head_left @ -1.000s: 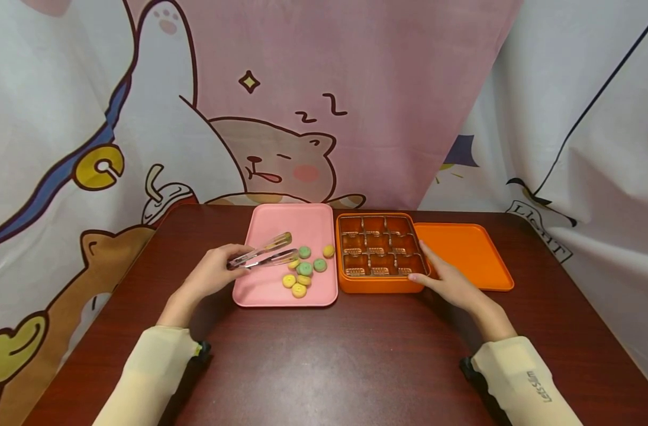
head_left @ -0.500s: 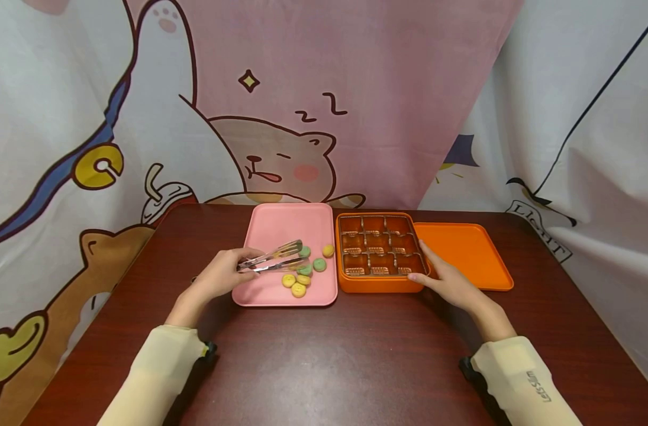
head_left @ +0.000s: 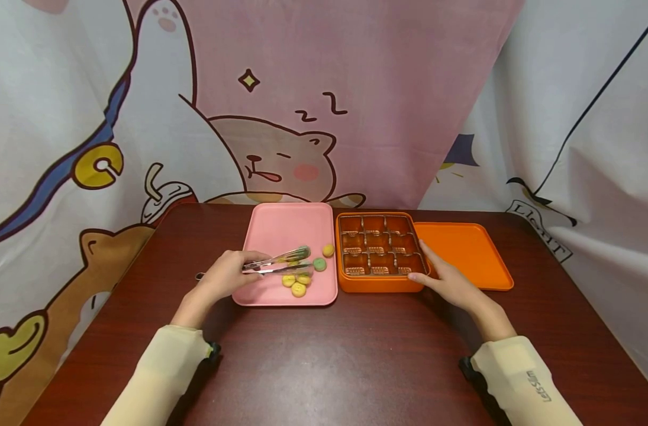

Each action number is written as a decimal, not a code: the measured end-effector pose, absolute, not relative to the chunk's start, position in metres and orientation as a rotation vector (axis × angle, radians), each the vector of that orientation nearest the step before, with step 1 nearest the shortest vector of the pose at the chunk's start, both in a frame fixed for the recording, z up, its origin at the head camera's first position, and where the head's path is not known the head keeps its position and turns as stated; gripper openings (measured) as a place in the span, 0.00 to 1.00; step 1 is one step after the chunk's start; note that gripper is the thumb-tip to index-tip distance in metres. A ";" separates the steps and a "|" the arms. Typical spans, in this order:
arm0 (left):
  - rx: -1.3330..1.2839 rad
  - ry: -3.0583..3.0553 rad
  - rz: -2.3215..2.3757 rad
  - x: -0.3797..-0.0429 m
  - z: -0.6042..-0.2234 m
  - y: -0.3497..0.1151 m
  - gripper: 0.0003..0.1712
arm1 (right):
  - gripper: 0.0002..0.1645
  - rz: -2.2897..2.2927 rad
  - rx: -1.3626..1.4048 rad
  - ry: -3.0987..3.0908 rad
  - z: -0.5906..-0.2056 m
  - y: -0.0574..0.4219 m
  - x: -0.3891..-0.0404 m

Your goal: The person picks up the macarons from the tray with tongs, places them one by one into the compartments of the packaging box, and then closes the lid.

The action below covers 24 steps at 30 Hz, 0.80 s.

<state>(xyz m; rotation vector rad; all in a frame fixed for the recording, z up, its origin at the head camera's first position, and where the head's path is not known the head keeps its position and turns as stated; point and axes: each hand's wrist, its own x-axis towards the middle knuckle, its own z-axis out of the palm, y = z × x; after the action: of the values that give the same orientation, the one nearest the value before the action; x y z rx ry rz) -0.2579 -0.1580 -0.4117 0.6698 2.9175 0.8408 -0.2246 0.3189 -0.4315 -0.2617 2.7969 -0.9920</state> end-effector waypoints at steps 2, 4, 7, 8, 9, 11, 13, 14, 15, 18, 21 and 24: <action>0.672 2.930 0.813 -0.257 -0.411 -0.157 0.22 | 0.58 -0.992 -0.260 2.797 -0.432 0.319 -0.225; 0.675 2.944 0.784 -0.257 -0.410 -0.156 0.22 | 0.58 -0.996 -0.261 2.796 -0.432 0.319 -0.225; 0.682 2.969 0.747 -0.257 -0.411 -0.155 0.21 | 0.58 -1.004 -0.254 2.793 -0.432 0.318 -0.225; 0.684 2.978 0.740 -0.258 -0.411 -0.154 0.21 | 0.58 -1.005 -0.257 2.791 -0.432 0.318 -0.225; 0.685 2.983 0.739 -0.258 -0.411 -0.154 0.20 | 0.58 -1.006 -0.256 2.790 -0.432 0.317 -0.225; 0.688 2.991 0.743 -0.258 -0.412 -0.153 0.19 | 0.58 -1.006 -0.249 2.788 -0.431 0.317 -0.224; 0.691 2.995 0.757 -0.258 -0.412 -0.153 0.18 | 0.58 -1.005 -0.248 2.786 -0.430 0.316 -0.223; 0.691 2.994 0.766 -0.259 -0.412 -0.153 0.18 | 0.58 -1.005 -0.249 2.785 -0.430 0.316 -0.223; 0.693 2.994 0.773 -0.259 -0.412 -0.153 0.17 | 0.58 -1.006 -0.244 2.783 -0.429 0.316 -0.223; 0.694 3.001 0.779 -0.259 -0.413 -0.153 0.17 | 0.58 -1.008 -0.243 2.781 -0.428 0.316 -0.223; 0.688 3.009 0.779 -0.259 -0.412 -0.153 0.17 | 0.58 -1.013 -0.242 2.779 -0.429 0.316 -0.224; 0.680 3.013 0.791 -0.259 -0.412 -0.153 0.16 | 0.59 -1.018 -0.243 2.781 -0.431 0.317 -0.225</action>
<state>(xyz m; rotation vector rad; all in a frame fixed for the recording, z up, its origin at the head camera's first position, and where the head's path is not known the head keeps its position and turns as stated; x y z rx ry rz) -0.2591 -0.1527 -0.4117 0.6796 3.0130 0.7909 -0.2249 0.3175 -0.4306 -0.2430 2.7807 -1.0178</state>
